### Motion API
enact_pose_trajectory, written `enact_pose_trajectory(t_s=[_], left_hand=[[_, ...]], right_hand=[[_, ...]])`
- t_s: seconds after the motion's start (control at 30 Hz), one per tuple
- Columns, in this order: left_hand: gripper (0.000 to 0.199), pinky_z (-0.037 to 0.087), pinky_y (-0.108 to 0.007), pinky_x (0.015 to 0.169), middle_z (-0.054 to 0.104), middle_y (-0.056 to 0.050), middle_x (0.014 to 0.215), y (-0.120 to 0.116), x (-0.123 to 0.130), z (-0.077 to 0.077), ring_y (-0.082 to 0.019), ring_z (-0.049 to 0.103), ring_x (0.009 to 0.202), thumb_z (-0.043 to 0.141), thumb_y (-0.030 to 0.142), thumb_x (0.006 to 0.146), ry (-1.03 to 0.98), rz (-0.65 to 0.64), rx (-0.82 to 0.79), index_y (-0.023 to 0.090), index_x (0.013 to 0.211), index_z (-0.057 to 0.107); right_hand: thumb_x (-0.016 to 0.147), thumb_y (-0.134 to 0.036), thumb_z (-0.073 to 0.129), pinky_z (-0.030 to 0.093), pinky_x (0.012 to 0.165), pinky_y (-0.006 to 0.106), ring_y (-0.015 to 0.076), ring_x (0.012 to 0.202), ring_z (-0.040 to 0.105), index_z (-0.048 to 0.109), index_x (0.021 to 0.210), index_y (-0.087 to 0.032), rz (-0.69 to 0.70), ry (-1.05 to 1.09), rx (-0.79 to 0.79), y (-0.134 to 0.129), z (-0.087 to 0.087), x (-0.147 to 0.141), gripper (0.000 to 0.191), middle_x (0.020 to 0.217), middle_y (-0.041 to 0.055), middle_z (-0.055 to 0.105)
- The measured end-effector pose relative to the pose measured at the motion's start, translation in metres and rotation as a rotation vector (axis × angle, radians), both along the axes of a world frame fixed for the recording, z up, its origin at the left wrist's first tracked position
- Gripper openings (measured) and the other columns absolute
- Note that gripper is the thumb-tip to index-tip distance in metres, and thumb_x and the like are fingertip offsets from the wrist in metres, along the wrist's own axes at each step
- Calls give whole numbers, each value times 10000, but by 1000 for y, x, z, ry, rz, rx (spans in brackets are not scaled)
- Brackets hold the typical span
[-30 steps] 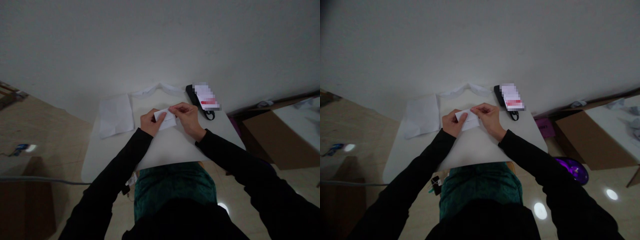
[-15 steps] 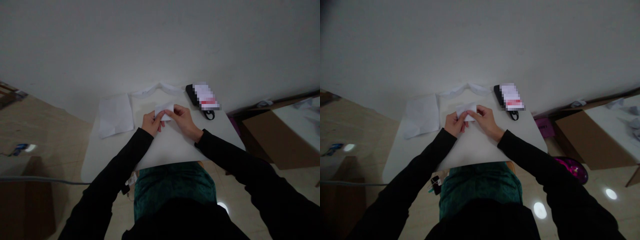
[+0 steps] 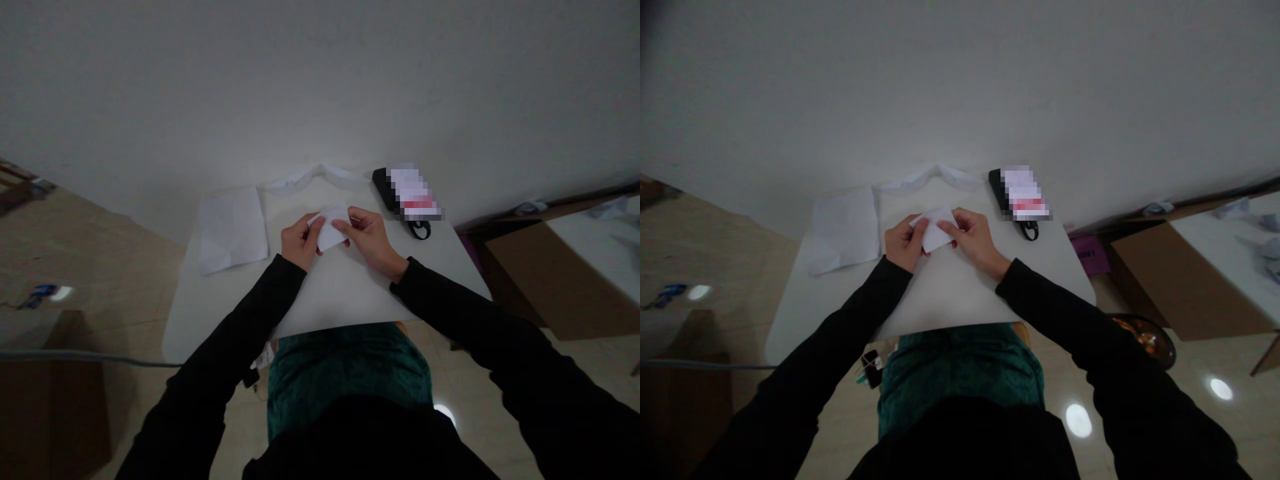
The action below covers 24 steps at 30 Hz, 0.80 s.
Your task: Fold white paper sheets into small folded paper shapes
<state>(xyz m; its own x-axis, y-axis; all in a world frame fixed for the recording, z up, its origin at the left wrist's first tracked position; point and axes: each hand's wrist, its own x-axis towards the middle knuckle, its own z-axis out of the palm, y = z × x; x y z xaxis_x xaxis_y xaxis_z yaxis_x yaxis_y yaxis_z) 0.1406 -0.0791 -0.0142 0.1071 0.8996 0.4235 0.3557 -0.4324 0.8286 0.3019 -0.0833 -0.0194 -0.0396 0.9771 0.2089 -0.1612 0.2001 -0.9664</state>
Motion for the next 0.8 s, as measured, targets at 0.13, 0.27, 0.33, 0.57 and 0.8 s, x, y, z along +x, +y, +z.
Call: enact_pose_trajectory(t_s=[0.13, 0.27, 0.33, 0.57, 0.8], left_hand=[[396, 419, -202, 474, 733, -29, 806, 6, 0, -5, -100, 591, 564, 559, 537, 911, 6, 55, 61, 189, 980, 735], [392, 424, -215, 480, 742, -23, 788, 12, -4, -8, -107, 570, 542, 590, 553, 880, 15, 5, 7, 201, 898, 760], [400, 419, -221, 470, 745, -27, 787, 13, -5, -8, -106, 558, 514, 588, 558, 879, 21, -27, -7, 203, 905, 769], [514, 452, -224, 487, 630, -9, 590, 10, -5, 2, -124, 570, 525, 463, 614, 927, 35, -92, 0, 186, 826, 728], [494, 459, -223, 395, 615, 11, 585, 13, -5, -3, -118, 565, 427, 513, 640, 887, -29, -205, -225, 181, 890, 696]], right_hand=[[696, -570, 789, 365, 417, 238, 85, 488, 468, 658, 719, -209, 40, -34, -4, -1, -1, 1, 385, 609, -36, 571], [705, -512, 801, 434, 510, 241, 104, 595, 542, 683, 746, -211, 2, -47, -1, -2, -2, 2, 325, 687, -20, 633], [710, -468, 809, 466, 593, 255, 112, 659, 578, 703, 751, -208, -45, -21, 24, -2, -1, 2, 283, 739, -7, 666], [615, -436, 868, 410, 530, 248, 94, 543, 520, 652, 605, -204, -69, 76, -69, -1, 7, 3, 318, 590, -39, 612], [642, -433, 852, 491, 643, 289, 139, 692, 619, 755, 753, -231, -125, 40, -39, 8, 5, 11, 250, 788, 9, 733]])
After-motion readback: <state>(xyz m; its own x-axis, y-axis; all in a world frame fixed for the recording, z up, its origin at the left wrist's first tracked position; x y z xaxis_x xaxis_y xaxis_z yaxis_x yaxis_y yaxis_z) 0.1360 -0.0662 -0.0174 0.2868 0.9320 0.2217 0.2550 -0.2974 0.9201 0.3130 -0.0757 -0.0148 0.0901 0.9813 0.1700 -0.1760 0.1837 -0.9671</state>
